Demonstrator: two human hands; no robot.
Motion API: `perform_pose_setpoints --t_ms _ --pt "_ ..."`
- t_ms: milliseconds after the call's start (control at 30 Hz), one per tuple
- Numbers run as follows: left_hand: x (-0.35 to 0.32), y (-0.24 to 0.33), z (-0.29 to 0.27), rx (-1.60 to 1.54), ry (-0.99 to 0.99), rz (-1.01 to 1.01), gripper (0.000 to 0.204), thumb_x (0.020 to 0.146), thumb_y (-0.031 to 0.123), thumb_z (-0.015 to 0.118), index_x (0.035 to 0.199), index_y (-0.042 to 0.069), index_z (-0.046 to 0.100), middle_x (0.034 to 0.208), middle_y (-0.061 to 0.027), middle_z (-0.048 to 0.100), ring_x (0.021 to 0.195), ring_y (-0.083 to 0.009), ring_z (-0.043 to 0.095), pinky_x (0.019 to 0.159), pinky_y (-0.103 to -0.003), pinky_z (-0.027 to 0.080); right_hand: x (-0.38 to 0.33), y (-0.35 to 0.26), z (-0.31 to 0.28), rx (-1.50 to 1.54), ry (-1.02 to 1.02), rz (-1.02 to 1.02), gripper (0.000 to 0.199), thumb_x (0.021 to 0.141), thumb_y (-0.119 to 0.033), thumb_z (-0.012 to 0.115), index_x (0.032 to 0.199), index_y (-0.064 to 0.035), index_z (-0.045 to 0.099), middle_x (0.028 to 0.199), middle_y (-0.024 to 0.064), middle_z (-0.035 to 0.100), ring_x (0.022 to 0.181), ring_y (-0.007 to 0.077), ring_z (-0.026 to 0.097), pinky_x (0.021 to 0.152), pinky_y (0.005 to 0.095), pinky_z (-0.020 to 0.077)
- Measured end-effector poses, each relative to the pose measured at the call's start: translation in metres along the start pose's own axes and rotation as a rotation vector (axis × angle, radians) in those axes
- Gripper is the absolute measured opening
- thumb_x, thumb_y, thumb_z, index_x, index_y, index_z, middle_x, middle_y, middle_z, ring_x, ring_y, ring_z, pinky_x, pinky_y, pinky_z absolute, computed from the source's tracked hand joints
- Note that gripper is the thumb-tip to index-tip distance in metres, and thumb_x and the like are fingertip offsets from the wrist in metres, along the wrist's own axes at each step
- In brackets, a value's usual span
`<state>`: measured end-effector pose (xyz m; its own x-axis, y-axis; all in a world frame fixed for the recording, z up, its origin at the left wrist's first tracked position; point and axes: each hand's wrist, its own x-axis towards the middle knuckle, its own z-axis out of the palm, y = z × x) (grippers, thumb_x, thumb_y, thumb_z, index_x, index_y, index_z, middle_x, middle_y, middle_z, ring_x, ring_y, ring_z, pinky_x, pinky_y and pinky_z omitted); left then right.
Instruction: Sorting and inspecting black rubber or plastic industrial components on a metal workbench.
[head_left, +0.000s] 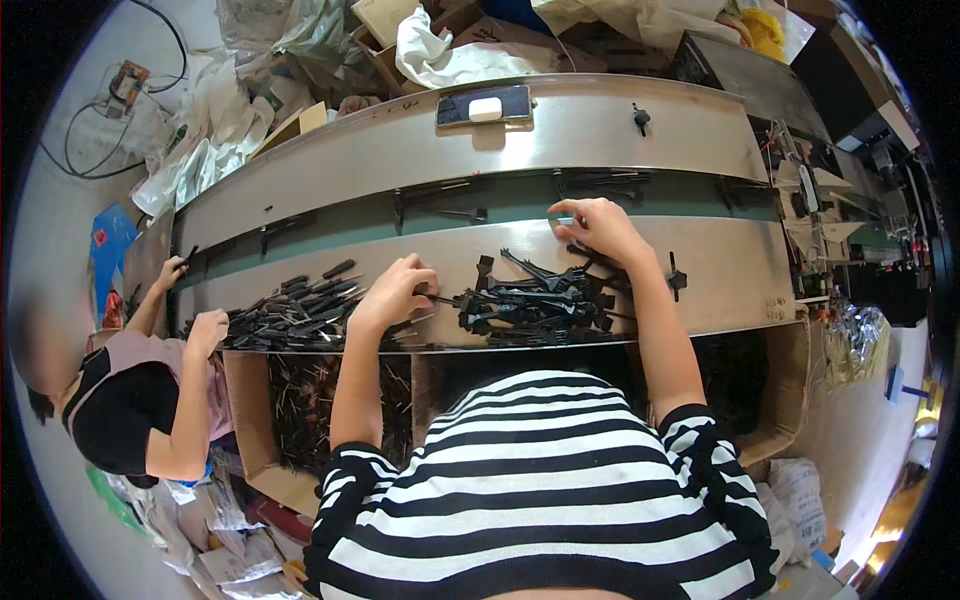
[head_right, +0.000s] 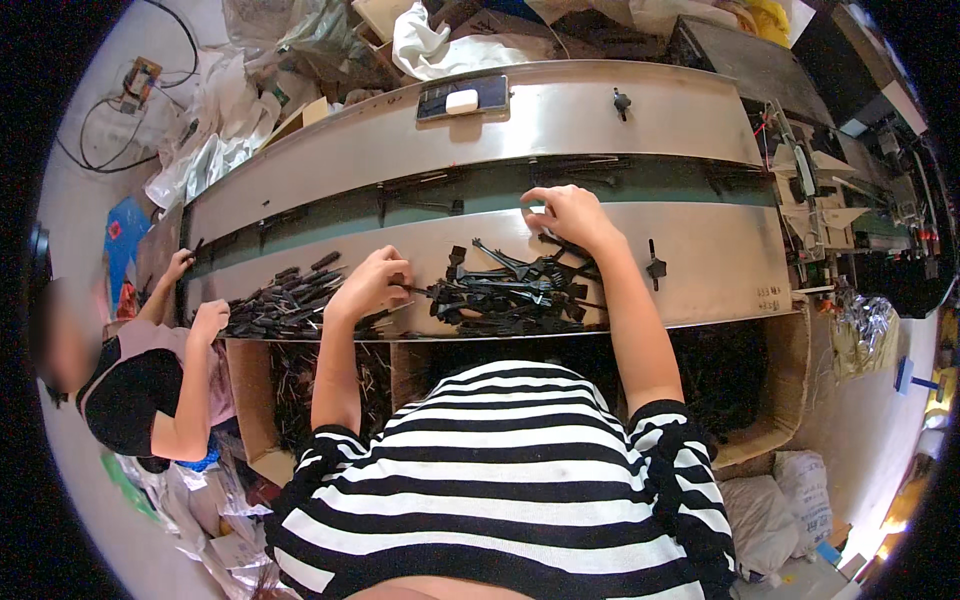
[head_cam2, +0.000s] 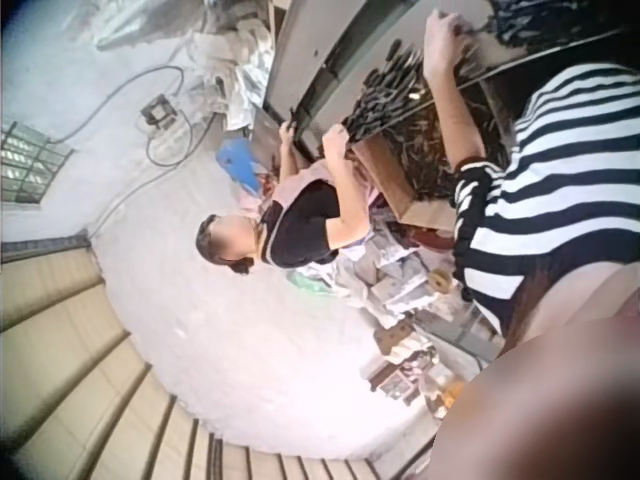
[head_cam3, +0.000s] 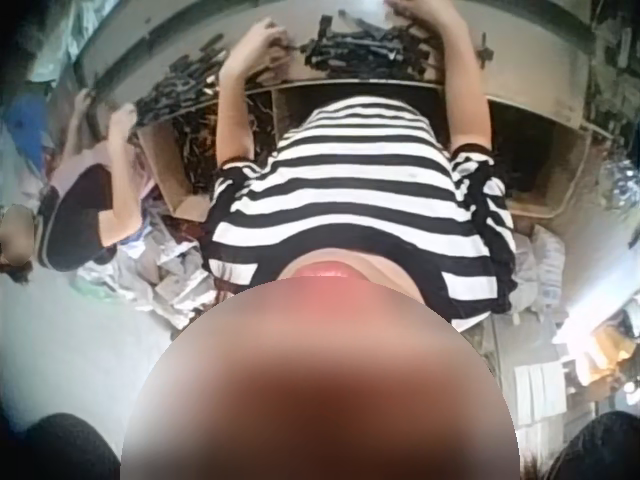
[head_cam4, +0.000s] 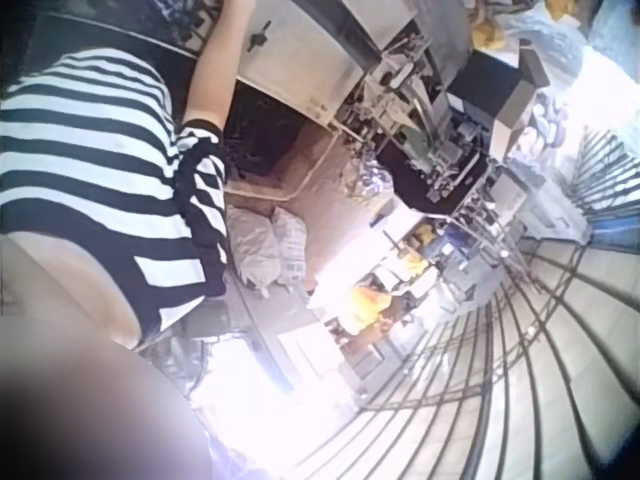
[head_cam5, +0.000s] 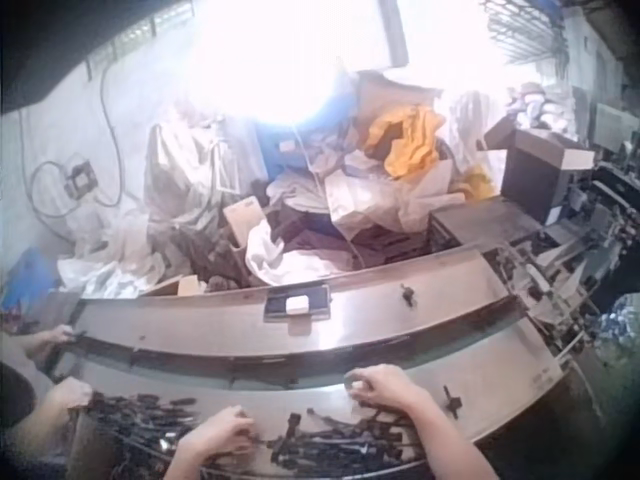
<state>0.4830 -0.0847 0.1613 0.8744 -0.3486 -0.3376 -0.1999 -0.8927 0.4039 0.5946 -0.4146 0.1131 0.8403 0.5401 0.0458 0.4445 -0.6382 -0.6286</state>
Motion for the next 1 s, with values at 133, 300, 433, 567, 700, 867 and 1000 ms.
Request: perform_pose_setpoints --t_ms 133,300,433,567,700,867,1000 --pt "0.002 -0.010 0.005 -0.044 0.101 0.040 0.025 0.062 0.003 0.076 0.082 0.005 0.061 0.085 -0.0100 0.055 0.086 -0.0301 0.056 0.076 -0.038 0.046 0.006 0.009 0.010 -0.041 0.329 -0.143 0.018 0.079 -0.030 0.067 0.091 -0.0170 0.070 0.072 0.0057 0.061 0.070 0.0260 0.060 0.062 0.0375 0.0476" --pt "0.003 -0.014 0.012 -0.128 0.156 0.038 0.024 0.061 0.003 0.076 0.080 0.005 0.062 0.079 -0.0102 0.054 0.078 -0.0290 0.057 0.072 -0.038 0.047 0.004 0.019 0.002 -0.143 0.413 -0.070 0.025 0.082 -0.037 0.062 0.082 -0.0134 0.070 0.073 0.0063 0.059 0.075 0.0265 0.056 0.068 0.0389 0.0448" --pt "0.000 -0.006 0.013 -0.198 0.184 -0.020 0.023 0.060 0.003 0.077 0.079 0.006 0.065 0.079 -0.0100 0.054 0.077 -0.0283 0.057 0.070 -0.038 0.047 0.005 0.019 0.005 -0.189 0.325 -0.059 0.035 0.086 -0.041 0.057 0.080 -0.0087 0.070 0.078 0.0090 0.062 0.079 0.0293 0.056 0.076 0.0400 0.0410" --pt "0.002 -0.008 0.015 -0.179 0.170 -0.053 0.024 0.060 0.004 0.078 0.080 0.006 0.066 0.078 -0.0097 0.053 0.077 -0.0281 0.056 0.070 -0.038 0.047 0.005 0.024 0.011 -0.221 0.220 -0.007 0.037 0.087 -0.043 0.055 0.081 -0.0101 0.071 0.081 0.0096 0.065 0.082 0.0295 0.057 0.077 0.0412 0.0412" --pt "0.002 -0.008 0.014 -0.168 0.174 -0.037 0.024 0.060 0.004 0.078 0.081 0.006 0.066 0.079 -0.0095 0.053 0.079 -0.0278 0.056 0.071 -0.037 0.047 0.002 0.029 0.012 -0.328 0.206 0.095 0.042 0.083 -0.049 0.057 0.082 -0.0097 0.071 0.083 0.0096 0.064 0.085 0.0288 0.058 0.079 0.0415 0.0413" --pt "-0.001 -0.006 0.014 -0.190 0.186 -0.035 0.023 0.061 0.005 0.078 0.081 0.006 0.066 0.081 -0.0091 0.054 0.081 -0.0274 0.056 0.072 -0.037 0.047 -0.001 0.036 0.005 -0.405 0.253 0.246 0.046 0.082 -0.053 0.058 0.083 -0.0088 0.070 0.088 0.0108 0.062 0.092 0.0286 0.057 0.080 0.0411 0.0413" --pt "0.001 -0.008 0.008 -0.218 0.154 -0.022 0.024 0.062 0.004 0.078 0.082 0.005 0.065 0.079 -0.0087 0.056 0.077 -0.0243 0.057 0.070 -0.034 0.047 -0.002 0.038 -0.001 -0.394 0.284 0.329 0.044 0.081 -0.053 0.059 0.083 -0.0091 0.067 0.090 0.0110 0.062 0.095 0.0278 0.056 0.083 0.0420 0.0410"
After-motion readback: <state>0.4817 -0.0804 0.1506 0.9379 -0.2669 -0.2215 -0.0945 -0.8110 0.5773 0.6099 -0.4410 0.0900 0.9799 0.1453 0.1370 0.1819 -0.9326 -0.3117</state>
